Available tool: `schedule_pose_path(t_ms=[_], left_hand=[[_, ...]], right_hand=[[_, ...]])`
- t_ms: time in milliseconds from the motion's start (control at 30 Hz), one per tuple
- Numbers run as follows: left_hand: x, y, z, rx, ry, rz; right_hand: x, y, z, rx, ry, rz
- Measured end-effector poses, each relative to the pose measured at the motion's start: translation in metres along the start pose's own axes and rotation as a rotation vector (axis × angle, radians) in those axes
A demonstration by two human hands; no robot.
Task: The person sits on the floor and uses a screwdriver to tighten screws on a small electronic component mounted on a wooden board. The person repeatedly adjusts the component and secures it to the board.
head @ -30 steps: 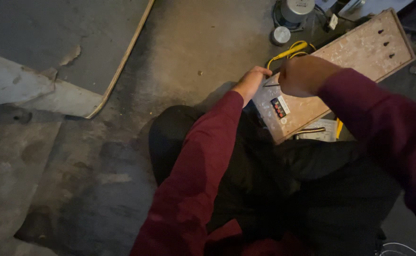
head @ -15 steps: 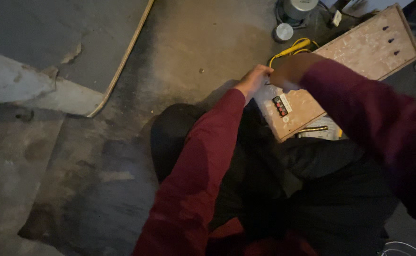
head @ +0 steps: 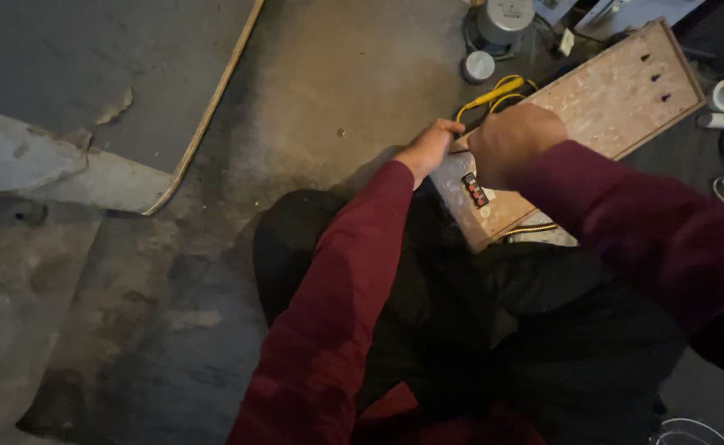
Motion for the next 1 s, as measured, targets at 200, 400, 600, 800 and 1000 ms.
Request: schedule_pose_path(t_ms=[200, 400, 600, 800, 1000], left_hand=[[0.005, 0.008, 0.006, -0.132, -0.004, 0.04], [0.007, 0.007, 0.003, -0.088, 0.069, -0.037], [0.007, 0.017, 0.017, 0.009, -0.051, -0.041], [0.002, 0.003, -0.01, -0.231, -0.198, -0.019], [-0.002, -0.088, -0.102, -0.515, 0.676, -0.23]], right_hand=[[-0.017, 0.002, 0.006, 0.028, 0.029, -0.08], [-0.019, -0.006, 0.009, 0.197, -0.166, -0.5], [-0.018, -0.01, 0.014, 0.232, -0.294, -0.554], [-0.006, 0.004, 0.0, 0.031, -0.002, -0.239], [0.011, 0.004, -0.018, 0.06, 0.469, -0.35]])
Point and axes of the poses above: each hand's wrist, its own y-axis towards the middle knuckle, its own x-axis out of the back of the hand, z = x × y, the point moved 7 cm from there along y, towards the middle knuckle, and after that the axes turned 9 degrees about -y, right-handed, at the moved point
